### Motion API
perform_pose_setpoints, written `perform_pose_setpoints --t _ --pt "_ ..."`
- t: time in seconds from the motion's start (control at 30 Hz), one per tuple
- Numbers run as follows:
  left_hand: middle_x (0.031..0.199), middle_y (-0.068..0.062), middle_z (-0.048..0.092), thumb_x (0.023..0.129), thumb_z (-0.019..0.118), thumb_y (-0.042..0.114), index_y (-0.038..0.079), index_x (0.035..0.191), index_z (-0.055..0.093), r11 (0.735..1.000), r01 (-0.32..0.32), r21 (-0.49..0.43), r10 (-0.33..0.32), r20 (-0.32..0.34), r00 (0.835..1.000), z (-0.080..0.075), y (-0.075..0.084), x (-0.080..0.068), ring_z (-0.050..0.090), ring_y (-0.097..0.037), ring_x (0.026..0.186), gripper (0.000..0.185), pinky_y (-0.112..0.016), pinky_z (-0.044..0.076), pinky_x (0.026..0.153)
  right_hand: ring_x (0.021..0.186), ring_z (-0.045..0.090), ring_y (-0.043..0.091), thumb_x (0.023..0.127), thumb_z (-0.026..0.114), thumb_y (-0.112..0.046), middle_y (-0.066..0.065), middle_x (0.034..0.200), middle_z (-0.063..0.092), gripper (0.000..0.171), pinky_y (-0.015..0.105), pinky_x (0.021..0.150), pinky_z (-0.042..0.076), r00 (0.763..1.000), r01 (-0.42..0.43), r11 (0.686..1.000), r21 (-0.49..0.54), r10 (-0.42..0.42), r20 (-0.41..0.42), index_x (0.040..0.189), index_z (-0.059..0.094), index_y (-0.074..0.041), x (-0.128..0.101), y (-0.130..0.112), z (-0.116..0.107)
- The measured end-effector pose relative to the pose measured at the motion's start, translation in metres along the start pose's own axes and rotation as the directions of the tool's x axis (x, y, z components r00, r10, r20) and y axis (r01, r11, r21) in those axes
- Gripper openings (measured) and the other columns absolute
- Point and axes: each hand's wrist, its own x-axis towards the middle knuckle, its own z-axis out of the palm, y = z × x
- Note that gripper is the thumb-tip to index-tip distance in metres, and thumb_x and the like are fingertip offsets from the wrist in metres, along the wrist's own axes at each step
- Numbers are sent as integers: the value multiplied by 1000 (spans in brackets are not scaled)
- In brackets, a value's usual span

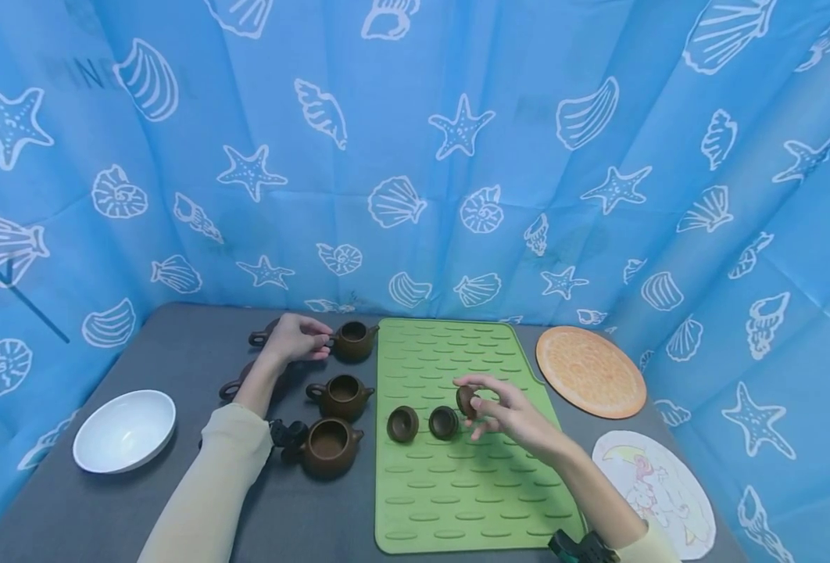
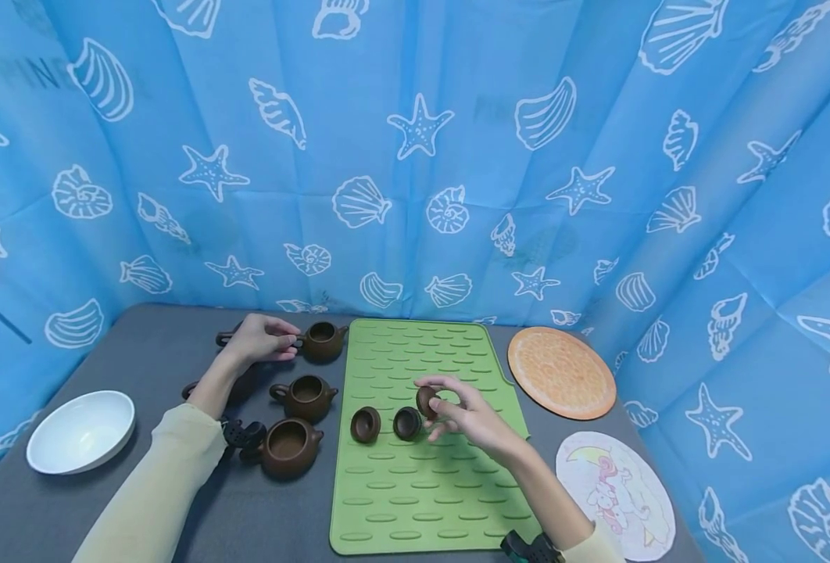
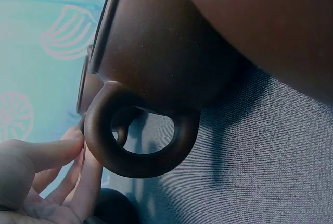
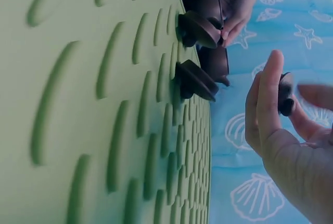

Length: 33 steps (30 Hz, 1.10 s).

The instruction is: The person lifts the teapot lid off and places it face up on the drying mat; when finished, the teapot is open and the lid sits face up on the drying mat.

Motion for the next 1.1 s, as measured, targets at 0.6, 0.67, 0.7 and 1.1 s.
perform_pose_setpoints --t 0.6,0.67,0.7,1.1 --pt "122 -32 74 108 63 3 -8 128 72 1000 0 -2 0 4 1000 1 0 2 78 -13 80 25 -33 68 83 124 70 54 105 64 1 46 154 45 60 40 102 63 1000 17 999 -30 -18 -18 155 34 17 -19 32 -20" --pt "123 -32 73 108 63 4 -8 128 72 1000 0 -4 0 2 1000 1 0 2 78 -14 81 25 -32 68 81 122 71 52 104 62 3 47 152 45 60 37 102 63 1000 0 1000 -16 0 -3 155 32 19 -20 35 -22" --pt "123 -32 73 108 63 4 -8 128 72 1000 0 -4 0 2 1000 1 0 1 78 -14 81 25 -31 68 81 122 72 51 104 61 4 47 152 45 61 36 102 63 1000 -4 1000 -18 4 0 155 32 19 -20 36 -23" --pt "125 -32 73 108 63 3 -7 129 72 1000 7 5 -7 -6 1000 0 -1 0 78 -12 81 25 -34 68 84 126 71 52 101 72 -4 42 150 53 54 28 93 64 998 -39 987 -155 30 -55 146 50 15 -18 41 -26"
